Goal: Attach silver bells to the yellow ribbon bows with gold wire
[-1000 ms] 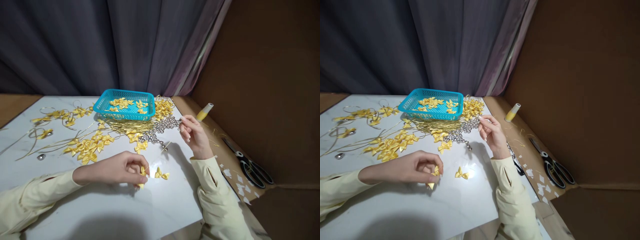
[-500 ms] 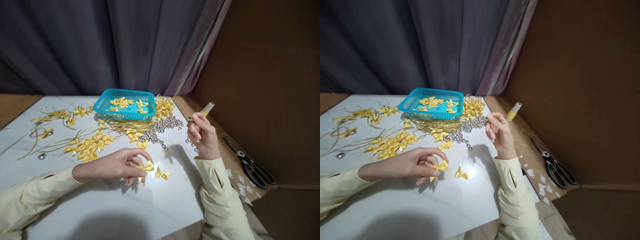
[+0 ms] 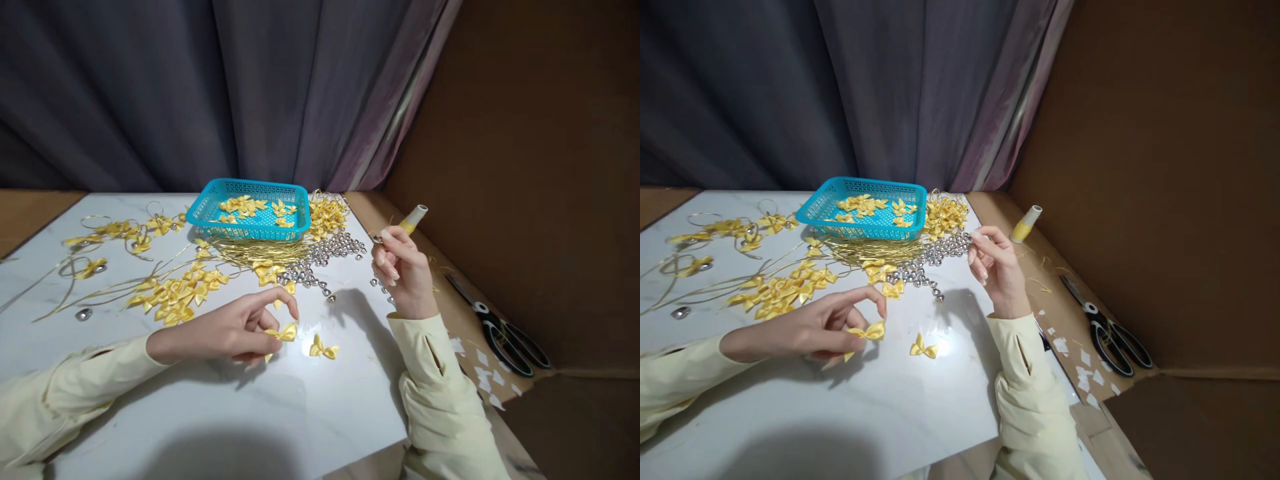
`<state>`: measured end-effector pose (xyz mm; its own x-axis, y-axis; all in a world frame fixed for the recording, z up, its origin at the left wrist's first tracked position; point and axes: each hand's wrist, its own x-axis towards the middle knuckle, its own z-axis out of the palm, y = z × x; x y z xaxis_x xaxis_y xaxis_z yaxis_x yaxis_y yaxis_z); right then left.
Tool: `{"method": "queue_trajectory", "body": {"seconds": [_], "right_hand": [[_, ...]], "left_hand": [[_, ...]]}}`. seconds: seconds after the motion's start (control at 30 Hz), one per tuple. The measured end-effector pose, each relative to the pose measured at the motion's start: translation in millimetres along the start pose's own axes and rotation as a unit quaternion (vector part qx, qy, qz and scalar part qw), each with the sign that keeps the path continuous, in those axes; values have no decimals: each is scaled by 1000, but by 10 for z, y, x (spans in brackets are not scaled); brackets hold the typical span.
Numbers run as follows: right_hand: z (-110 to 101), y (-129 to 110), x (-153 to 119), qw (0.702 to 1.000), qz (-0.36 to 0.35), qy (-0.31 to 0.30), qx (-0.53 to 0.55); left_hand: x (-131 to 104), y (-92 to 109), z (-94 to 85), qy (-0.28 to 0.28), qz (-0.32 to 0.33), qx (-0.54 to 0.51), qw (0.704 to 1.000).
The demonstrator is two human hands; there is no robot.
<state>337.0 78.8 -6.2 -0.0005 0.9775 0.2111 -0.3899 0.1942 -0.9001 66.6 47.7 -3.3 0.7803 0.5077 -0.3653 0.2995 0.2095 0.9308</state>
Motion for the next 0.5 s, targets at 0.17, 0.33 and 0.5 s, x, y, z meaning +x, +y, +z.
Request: {"method": "queue_trajectory", "body": {"seconds": [0.17, 0.33, 0.5], "right_hand": [[55, 18, -18, 1000, 15, -19, -2], [41, 10, -24, 1000, 6, -28, 9], [-12, -24, -31, 999, -16, -22, 24]], "left_hand": [[-6, -5, -32, -26, -11, 68, 997], [56, -86, -120, -61, 25, 50, 997], [118, -94, -233, -58, 50, 51, 996]]}}
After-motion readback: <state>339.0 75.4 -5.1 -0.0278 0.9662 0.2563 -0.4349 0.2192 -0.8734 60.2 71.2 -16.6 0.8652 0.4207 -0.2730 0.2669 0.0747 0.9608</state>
